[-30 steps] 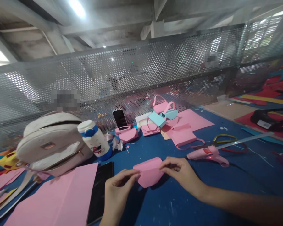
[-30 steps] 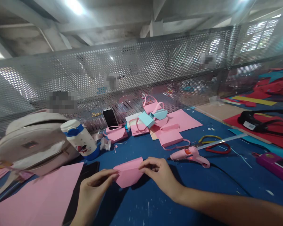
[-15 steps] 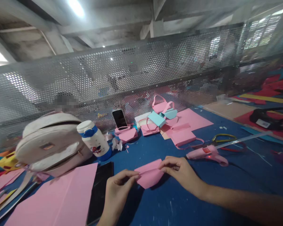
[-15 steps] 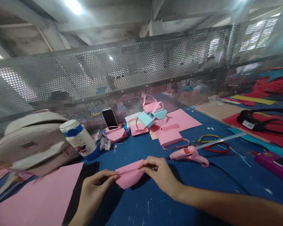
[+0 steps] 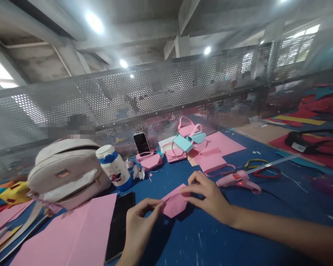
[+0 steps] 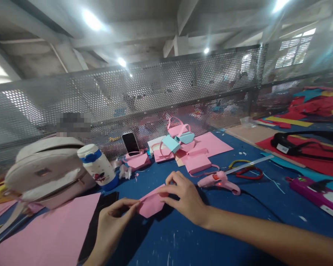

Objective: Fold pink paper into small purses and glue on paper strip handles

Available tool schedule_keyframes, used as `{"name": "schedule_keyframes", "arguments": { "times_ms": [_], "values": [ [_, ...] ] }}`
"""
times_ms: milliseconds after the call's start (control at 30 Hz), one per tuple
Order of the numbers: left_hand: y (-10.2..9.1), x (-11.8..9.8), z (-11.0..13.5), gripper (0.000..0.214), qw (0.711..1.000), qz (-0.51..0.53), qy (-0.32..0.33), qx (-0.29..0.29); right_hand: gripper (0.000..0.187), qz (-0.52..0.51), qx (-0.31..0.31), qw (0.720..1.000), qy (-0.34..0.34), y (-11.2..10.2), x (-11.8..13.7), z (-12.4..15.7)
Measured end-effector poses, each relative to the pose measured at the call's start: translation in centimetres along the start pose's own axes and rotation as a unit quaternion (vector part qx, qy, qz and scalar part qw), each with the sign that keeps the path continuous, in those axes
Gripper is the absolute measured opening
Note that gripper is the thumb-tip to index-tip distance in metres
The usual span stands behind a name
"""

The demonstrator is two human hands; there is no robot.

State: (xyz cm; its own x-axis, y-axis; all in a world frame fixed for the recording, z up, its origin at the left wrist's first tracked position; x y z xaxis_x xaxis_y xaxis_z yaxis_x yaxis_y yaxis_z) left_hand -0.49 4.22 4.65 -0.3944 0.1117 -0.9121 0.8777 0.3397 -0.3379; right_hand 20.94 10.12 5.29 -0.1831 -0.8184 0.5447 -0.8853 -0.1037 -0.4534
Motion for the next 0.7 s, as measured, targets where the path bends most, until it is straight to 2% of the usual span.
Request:
{"name": "schedule_keyframes", "arguments": {
  "times_ms": [100, 367, 533, 633, 700],
  "values": [
    [0.1, 0.1, 0.3, 0.020, 1.000, 0.006, 0.005, 0.005, 0.015, 0.071, 0.028, 0.994, -0.078, 0.5, 1.3, -0.7],
    [0.1, 0.3, 0.8, 0.022, 1.000, 0.010, 0.003, 0.002, 0.012, 0.116, 0.058, 0.979, -0.156, 2.8, 2.3, -2.6],
    [0.2, 0.7, 0.6, 0.025, 1.000, 0.014, -0.007, 0.012, 0.009, 0.116, 0.077, 0.978, -0.158, 3.6, 1.9, -2.9],
    [0.1, 1.0, 0.6, 0.025, 1.000, 0.012, -0.012, 0.019, 0.004, 0.122, 0.103, 0.978, -0.134, 4.1, 1.8, -3.1],
    [0.0, 0.9, 0.5, 0.021, 1.000, 0.002, 0.008, 0.018, 0.004, 0.113, 0.117, 0.980, -0.110, 4.2, 1.8, -3.3]
  ]
}}
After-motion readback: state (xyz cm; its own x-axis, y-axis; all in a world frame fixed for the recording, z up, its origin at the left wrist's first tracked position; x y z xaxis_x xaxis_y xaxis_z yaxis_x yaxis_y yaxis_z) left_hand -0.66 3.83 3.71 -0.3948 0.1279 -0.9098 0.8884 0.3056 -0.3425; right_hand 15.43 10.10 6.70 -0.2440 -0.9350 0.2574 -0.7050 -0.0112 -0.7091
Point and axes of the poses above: each hand's wrist, its own z-axis away from the middle knuckle, its own y-axis out of the palm, x = y × z, the point moved 4 cm from there along -z, towards the middle knuckle, and after that the axes turned 2 degrees about -y, right-handed, at the moved point
